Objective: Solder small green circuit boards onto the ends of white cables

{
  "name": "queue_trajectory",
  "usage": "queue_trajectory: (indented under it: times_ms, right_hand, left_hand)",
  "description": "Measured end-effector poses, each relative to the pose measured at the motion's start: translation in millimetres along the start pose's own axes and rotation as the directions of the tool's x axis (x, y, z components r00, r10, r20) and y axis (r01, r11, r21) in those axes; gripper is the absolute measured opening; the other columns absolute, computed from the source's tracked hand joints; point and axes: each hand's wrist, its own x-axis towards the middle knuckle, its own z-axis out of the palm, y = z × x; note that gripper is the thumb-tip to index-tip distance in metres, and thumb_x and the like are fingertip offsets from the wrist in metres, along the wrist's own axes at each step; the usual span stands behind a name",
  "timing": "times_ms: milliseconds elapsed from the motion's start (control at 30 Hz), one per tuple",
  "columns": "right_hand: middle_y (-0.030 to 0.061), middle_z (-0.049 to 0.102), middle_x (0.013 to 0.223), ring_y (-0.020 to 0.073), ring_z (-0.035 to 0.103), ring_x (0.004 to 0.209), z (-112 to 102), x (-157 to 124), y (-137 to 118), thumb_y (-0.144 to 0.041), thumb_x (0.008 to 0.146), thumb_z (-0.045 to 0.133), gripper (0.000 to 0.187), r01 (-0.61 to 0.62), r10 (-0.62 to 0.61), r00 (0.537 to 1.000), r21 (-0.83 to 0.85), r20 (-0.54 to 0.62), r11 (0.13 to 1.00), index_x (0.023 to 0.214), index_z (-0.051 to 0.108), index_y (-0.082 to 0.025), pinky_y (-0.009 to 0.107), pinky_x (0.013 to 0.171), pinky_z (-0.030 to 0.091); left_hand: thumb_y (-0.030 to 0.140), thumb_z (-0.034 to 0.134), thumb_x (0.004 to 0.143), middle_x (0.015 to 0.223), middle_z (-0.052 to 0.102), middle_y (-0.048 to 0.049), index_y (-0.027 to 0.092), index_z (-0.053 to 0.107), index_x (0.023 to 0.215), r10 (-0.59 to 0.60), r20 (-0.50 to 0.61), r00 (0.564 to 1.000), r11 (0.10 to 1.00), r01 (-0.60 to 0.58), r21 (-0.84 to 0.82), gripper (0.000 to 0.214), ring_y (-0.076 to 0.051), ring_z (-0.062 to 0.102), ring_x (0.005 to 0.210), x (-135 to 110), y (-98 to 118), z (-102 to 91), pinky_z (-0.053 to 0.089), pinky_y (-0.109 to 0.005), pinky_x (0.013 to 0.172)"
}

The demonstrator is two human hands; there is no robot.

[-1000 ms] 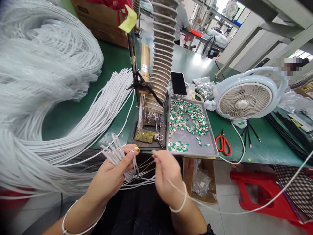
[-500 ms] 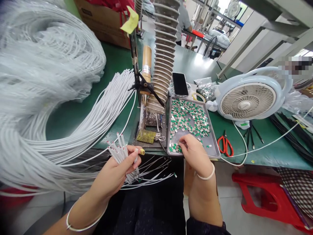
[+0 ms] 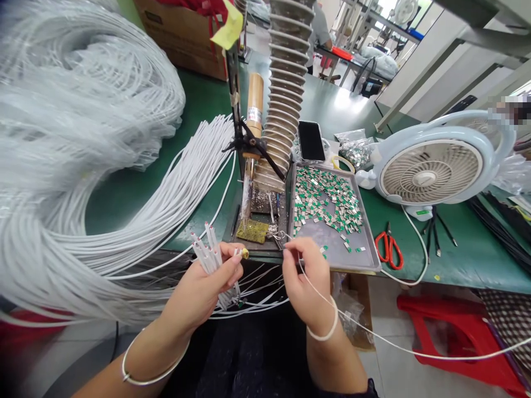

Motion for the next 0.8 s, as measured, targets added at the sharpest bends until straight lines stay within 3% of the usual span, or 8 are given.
queue_trajectory:
  times_ms: [167, 333, 533, 667, 800]
  right_hand:
    - [0.0016, 0.059, 0.078, 0.0134, 0.056, 0.071, 20, -8, -10, -0.016, 0.085, 0.051, 0.007, -0.054, 0.051, 0.998, 0.199, 0.021, 0.979, 0.085, 0.057, -0.021, 0.027, 0.063, 0.048]
    - [-0.0003, 0.055, 0.073, 0.0113, 0.056, 0.062, 36, -11, -13, -0.019, 0.086, 0.05, 0.006, -0.138, 0.147, 0.989, 0.256, -0.015, 0.957, 0.089, 0.055, -0.02, 0.025, 0.057, 0.048]
    - [-0.0031, 0.053, 0.069, 0.0081, 0.057, 0.053, 47, -11, -19, -0.02, 0.086, 0.05, 0.005, -0.17, 0.197, 0.98, 0.416, -0.023, 0.894, 0.089, 0.053, -0.021, 0.022, 0.051, 0.05]
    - [-0.0033, 0.052, 0.068, 0.0082, 0.056, 0.051, 50, -9, -20, -0.023, 0.087, 0.05, 0.003, -0.182, 0.216, 0.976, 0.427, -0.032, 0.886, 0.087, 0.053, -0.02, 0.022, 0.05, 0.05]
    - [-0.0023, 0.052, 0.068, 0.009, 0.054, 0.053, 51, -10, -17, -0.024, 0.087, 0.05, 0.006, -0.178, 0.207, 0.978, 0.384, -0.034, 0.906, 0.085, 0.053, -0.02, 0.023, 0.051, 0.048]
  left_hand:
    - [0.034, 0.065, 0.074, 0.067, 0.055, 0.002, 0.016, 0.059, 0.077, 0.055, -0.042, 0.998, 0.996, -0.052, 0.066, 0.019, -0.007, 0.039, 0.048, 1, -1, -1.2, 0.029, -0.023, 0.046]
    - [0.035, 0.057, 0.08, 0.052, 0.045, 0.0074, 0.017, 0.056, 0.08, 0.058, 0.022, 0.998, 0.996, -0.06, 0.072, 0.018, -0.008, 0.038, 0.046, 3, 2, 2.4, 0.032, -0.022, 0.049]
    - [0.028, 0.054, 0.08, 0.053, 0.048, 0.0057, 0.018, 0.052, 0.069, 0.082, 0.037, 0.996, 0.994, -0.084, 0.068, 0.016, -0.008, 0.039, 0.047, 4, 6, 6.0, 0.034, -0.022, 0.05]
    - [0.027, 0.056, 0.078, 0.051, 0.045, 0.0057, 0.018, 0.054, 0.066, 0.083, 0.024, 0.996, 0.995, -0.084, 0.045, 0.015, -0.01, 0.042, 0.05, 4, 7, 7.6, 0.034, -0.022, 0.049]
    - [0.027, 0.057, 0.077, 0.061, 0.05, 0.0034, 0.018, 0.053, 0.063, 0.081, 0.007, 0.997, 0.996, -0.081, 0.026, 0.017, -0.008, 0.042, 0.049, 4, 8, 8.5, 0.034, -0.022, 0.049]
